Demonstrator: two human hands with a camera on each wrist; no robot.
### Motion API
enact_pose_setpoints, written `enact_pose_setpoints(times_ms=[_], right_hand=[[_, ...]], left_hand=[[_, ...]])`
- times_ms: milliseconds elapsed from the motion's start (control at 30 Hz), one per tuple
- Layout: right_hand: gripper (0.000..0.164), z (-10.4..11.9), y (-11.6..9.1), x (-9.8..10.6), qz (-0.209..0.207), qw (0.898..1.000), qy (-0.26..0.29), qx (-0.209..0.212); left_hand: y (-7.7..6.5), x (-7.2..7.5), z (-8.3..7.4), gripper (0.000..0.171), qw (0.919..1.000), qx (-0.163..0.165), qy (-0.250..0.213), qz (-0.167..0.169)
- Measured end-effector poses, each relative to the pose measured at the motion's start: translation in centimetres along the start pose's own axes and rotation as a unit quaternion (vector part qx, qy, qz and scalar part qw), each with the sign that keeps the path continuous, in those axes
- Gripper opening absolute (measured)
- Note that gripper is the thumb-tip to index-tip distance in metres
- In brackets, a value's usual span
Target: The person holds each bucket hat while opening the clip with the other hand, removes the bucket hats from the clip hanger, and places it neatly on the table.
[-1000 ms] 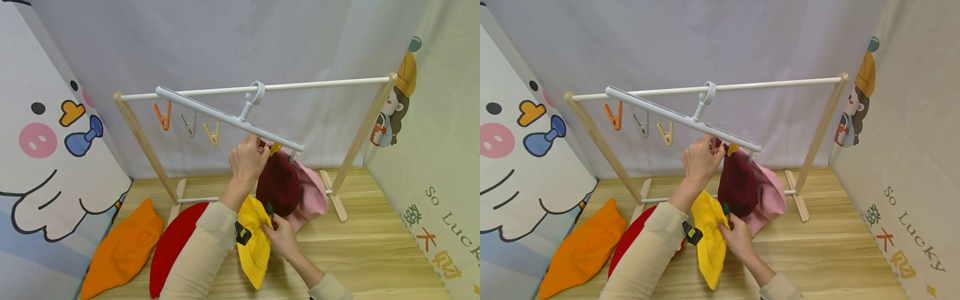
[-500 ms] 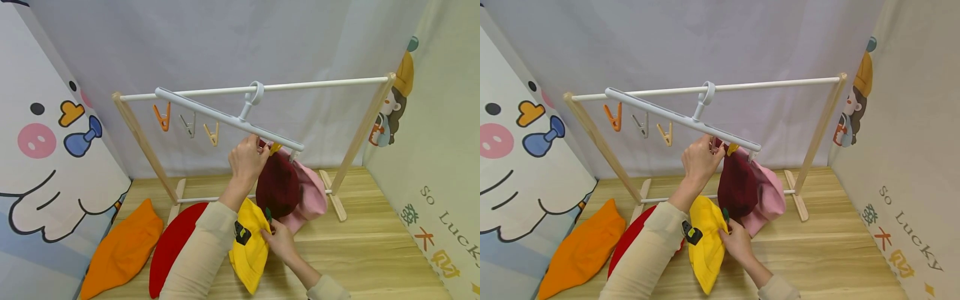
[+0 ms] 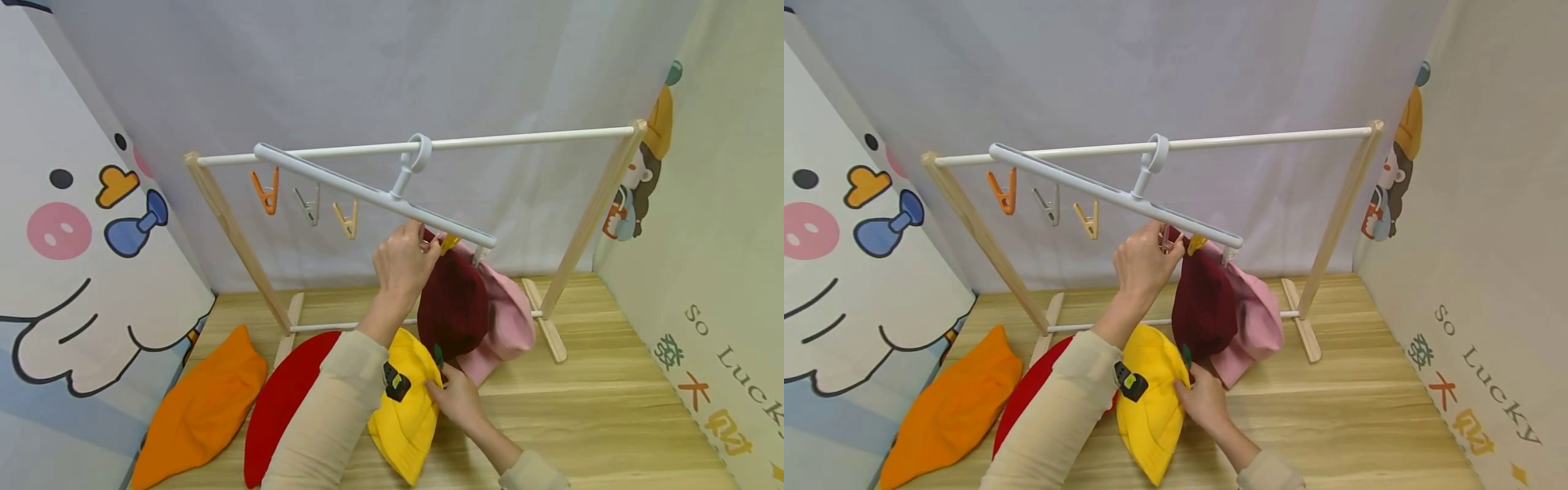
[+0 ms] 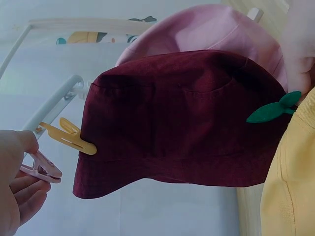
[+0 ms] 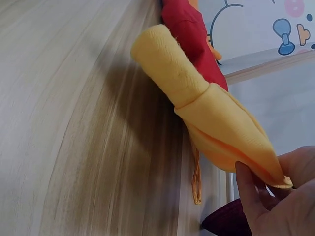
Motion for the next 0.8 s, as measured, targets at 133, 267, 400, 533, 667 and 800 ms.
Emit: enact_pose_setpoints(times_ms=[133,267,400,533,667,800], right_hand=[[0.014,-0.4,-0.1,-0.1,0.012,1.000,-0.013,-0.002],[0.014,-0.8,-0.2,-0.2,0.026,0.999,-0.019,-0.010],[0.015,-1.1,-0.2,-0.2,0.032,0.999,-0.025,-0.014],[0.016,-1.5,-0.2,-0.2,0.035,0.999,-0.031,-0.017],[0.018,-1.8,-0.3,-0.3,0.035,0.998,-0.047,-0.007],[0.023,-2.1,-0.3,-0.4,0.035,0.998,-0.056,0.003]], left_hand=[[-0.1,-0.2,0.1,0.026,1.0000,0.002,0.001,0.000],[-0.1,-0.3,0.1,0.026,1.0000,0.003,-0.005,0.002],[-0.1,-0.5,0.1,0.027,1.0000,0.002,-0.009,0.002],[-0.1,-0.7,0.2,0.028,0.9999,0.003,-0.010,0.003],[-0.1,-0.8,0.2,0.028,0.9999,0.002,-0.012,0.004],[-0.1,-0.9,0.3,0.029,0.9999,0.003,-0.014,0.002]])
Point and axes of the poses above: each hand's wrist, its own y-axis towards the middle knuckle, its own x-axis out of the back of the hand, z = x × y, the point moved 4 cm from there along y, towards the middle knuckle, and after that the axes turned 15 degrees about x, right-handed, at the moved point
